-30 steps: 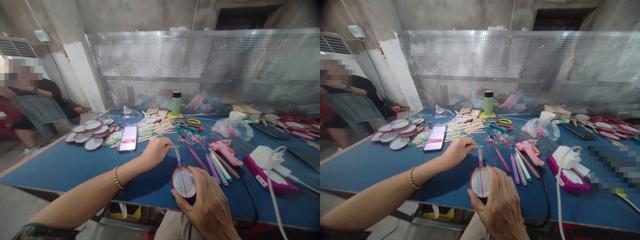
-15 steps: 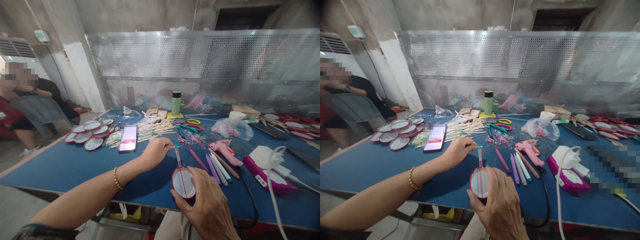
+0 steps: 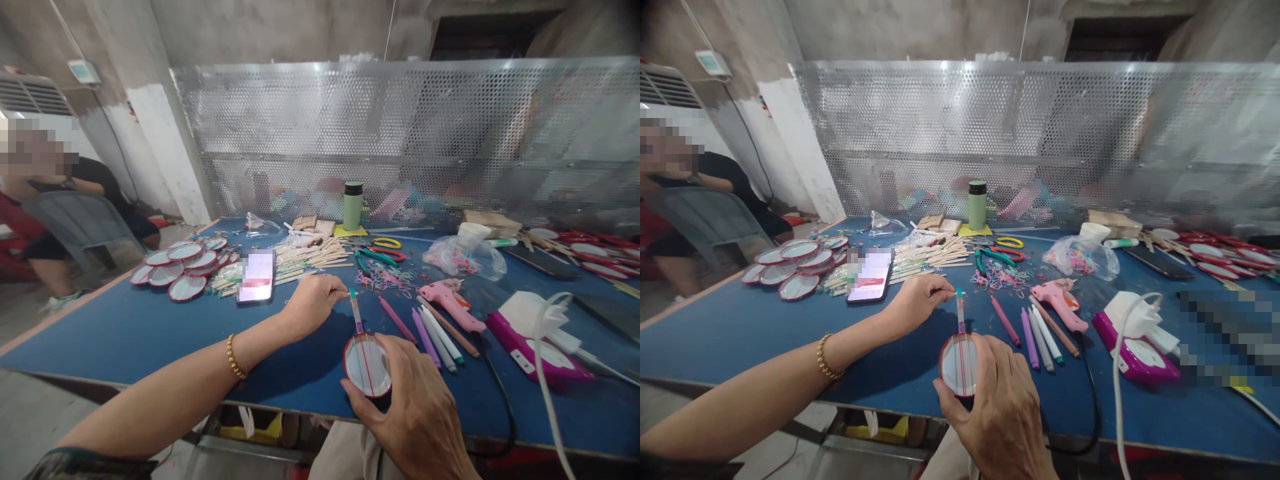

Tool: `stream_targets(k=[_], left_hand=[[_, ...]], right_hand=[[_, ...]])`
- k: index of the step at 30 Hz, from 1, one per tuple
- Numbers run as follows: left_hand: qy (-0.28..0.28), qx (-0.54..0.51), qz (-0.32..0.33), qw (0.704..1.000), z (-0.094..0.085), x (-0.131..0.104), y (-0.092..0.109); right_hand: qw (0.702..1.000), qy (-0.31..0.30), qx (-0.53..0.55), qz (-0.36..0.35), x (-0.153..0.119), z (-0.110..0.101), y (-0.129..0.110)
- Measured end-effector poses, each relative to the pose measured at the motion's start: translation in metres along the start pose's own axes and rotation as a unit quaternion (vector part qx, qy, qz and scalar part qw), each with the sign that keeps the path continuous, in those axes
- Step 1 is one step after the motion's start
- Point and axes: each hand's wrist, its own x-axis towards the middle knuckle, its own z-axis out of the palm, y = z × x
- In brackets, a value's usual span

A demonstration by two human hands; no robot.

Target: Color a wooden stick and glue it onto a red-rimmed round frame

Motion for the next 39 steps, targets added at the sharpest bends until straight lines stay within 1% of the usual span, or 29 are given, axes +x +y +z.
stream_targets(k=[7, 16, 33, 39], left_hand=[[-0.01, -0.003, -0.018, 1.0, -0.0011, 0.0001, 0.0023], [0.0, 0.0, 0.003, 1.0, 0.0003, 0.0, -0.0004], [-0.003, -0.005, -0.003, 1.0, 0.0, 0.0, 0.0], [0.0, -0.007, 0.004, 1.0, 0.0007, 0.0001, -0.001]], right_hand=[[1.0, -0.001, 0.0, -0.003, -0.001, 0.0006, 0.0005], [1.0, -0.001, 0.003, -0.002, -0.0012, 0.0004, 0.0006], [1.0, 0.001, -0.008, -0.006, -0.0004, -0.0003, 0.0001], [1.0, 0.003, 0.001, -0.004, -0.0004, -0.0002, 0.0004]])
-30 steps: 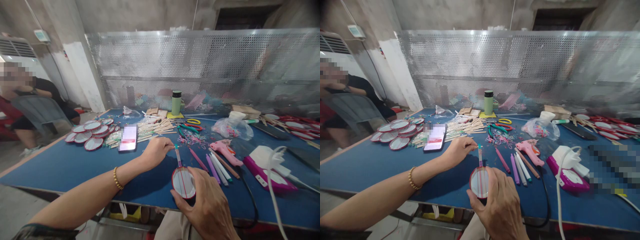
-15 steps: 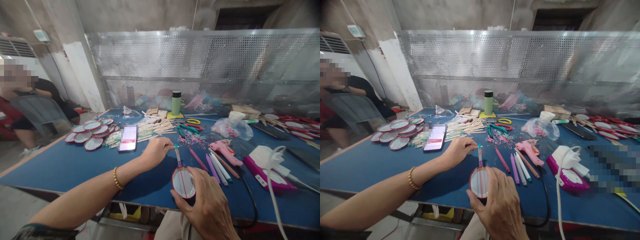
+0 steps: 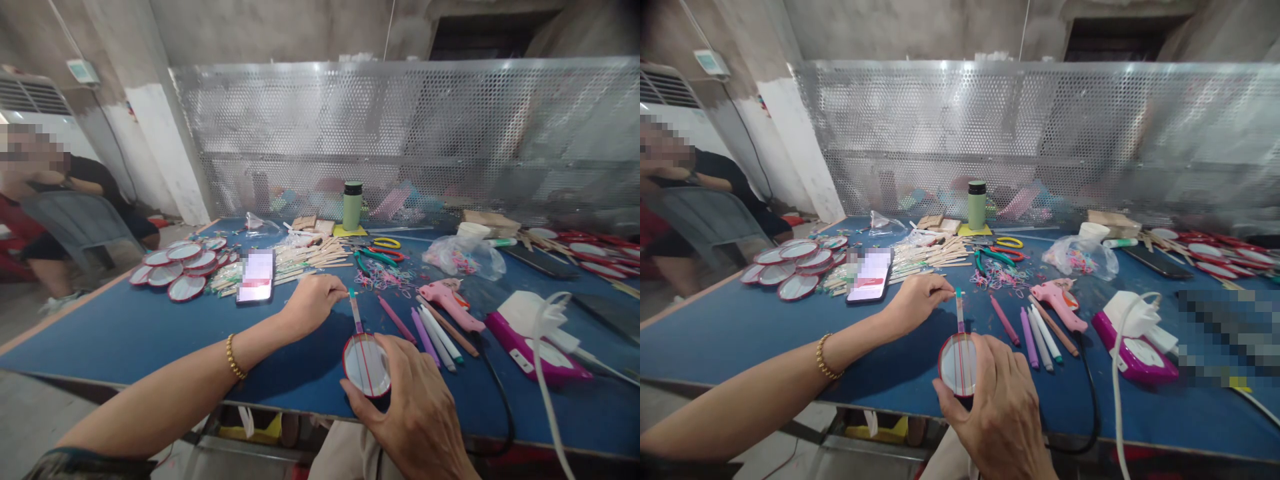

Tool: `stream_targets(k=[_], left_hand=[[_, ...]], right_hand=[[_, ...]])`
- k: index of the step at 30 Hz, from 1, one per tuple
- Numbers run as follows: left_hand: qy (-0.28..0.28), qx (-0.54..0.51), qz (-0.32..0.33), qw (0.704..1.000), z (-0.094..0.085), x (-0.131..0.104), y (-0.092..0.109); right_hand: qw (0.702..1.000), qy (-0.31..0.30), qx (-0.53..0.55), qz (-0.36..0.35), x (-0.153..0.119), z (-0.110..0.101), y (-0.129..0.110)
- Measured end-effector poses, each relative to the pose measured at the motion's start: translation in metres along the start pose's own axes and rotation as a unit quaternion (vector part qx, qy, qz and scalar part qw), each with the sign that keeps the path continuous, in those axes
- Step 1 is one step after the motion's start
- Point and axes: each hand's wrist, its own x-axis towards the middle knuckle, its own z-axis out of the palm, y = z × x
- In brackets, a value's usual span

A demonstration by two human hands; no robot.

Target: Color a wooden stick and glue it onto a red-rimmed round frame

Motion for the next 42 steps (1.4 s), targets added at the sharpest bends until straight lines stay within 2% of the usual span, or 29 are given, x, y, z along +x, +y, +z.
stream_targets(k=[42], left_hand=[[-0.006, -0.016, -0.016, 1.0, -0.0022, 0.0001, 0.0037]], right_hand=[[1.0, 0.004, -0.011, -0.011, -0.0002, -0.0005, 0.0002]])
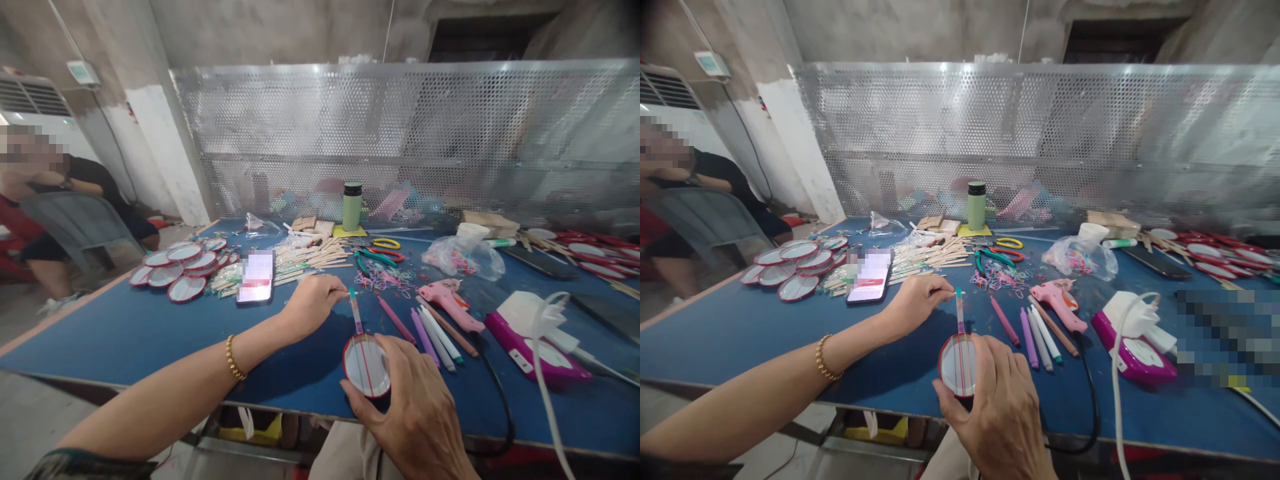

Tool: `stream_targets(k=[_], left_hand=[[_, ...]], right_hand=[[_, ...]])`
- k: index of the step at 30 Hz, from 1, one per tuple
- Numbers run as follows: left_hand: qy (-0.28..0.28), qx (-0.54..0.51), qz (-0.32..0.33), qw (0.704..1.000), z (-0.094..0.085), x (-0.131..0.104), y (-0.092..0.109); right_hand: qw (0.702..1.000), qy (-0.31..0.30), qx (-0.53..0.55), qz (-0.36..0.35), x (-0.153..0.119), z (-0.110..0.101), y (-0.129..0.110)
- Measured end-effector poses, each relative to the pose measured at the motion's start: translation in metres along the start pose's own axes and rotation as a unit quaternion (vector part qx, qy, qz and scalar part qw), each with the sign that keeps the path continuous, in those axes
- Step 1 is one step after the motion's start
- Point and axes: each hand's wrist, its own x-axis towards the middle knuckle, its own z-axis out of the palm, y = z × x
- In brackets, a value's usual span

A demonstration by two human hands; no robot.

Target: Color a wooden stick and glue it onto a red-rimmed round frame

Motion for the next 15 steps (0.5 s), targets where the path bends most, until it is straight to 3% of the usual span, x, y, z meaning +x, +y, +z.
stream_targets(k=[15], left_hand=[[0.009, -0.021, 0.023, 0.999, 0.001, -0.001, -0.001]], right_hand=[[1.0, 0.002, -0.002, 0.003, -0.0005, 0.0002, 0.0]])
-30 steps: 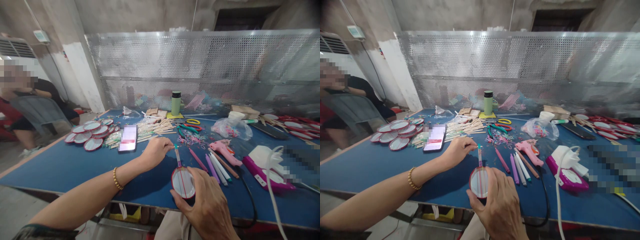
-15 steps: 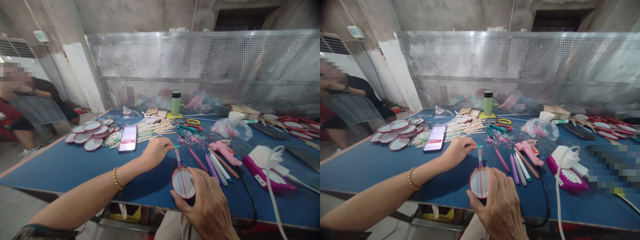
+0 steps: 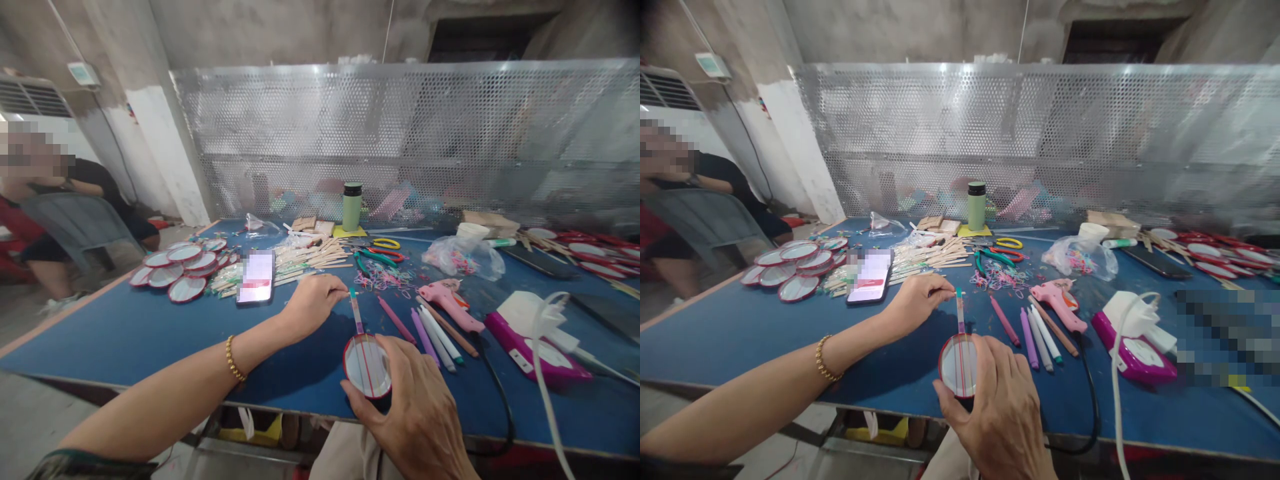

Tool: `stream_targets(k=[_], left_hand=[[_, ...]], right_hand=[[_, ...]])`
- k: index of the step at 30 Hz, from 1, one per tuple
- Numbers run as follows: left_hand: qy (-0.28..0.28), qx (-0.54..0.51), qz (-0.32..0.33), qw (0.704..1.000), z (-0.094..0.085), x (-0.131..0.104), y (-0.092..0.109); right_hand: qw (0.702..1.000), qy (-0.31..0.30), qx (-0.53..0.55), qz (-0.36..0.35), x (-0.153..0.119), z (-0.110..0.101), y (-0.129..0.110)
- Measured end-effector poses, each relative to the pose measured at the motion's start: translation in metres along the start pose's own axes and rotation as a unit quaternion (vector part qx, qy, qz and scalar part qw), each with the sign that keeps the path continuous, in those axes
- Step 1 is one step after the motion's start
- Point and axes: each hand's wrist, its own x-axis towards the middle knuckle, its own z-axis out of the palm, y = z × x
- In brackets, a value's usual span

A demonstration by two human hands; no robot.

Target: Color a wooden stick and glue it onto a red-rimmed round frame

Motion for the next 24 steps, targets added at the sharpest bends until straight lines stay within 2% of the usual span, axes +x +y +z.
stream_targets(k=[12, 18, 21, 24], left_hand=[[0.011, 0.019, 0.011, 1.0, -0.003, 0.0004, 0.0002], [0.045, 0.024, 0.013, 0.999, -0.0093, -0.0008, 0.0042], [0.027, 0.004, -0.005, 1.0, -0.0075, 0.0, 0.0039], [-0.016, -0.056, -0.059, 0.997, -0.0047, 0.0014, 0.0039]], right_hand=[[1.0, 0.011, -0.002, 0.005, 0.0, -0.0007, 0.0006], [1.0, 0.011, 0.0, 0.007, 0.0002, -0.001, 0.0013], [1.0, 0.009, 0.0, 0.007, 0.0006, -0.0009, 0.0012], [1.0, 0.005, -0.003, 0.007, 0.0006, -0.0005, 0.0005]])
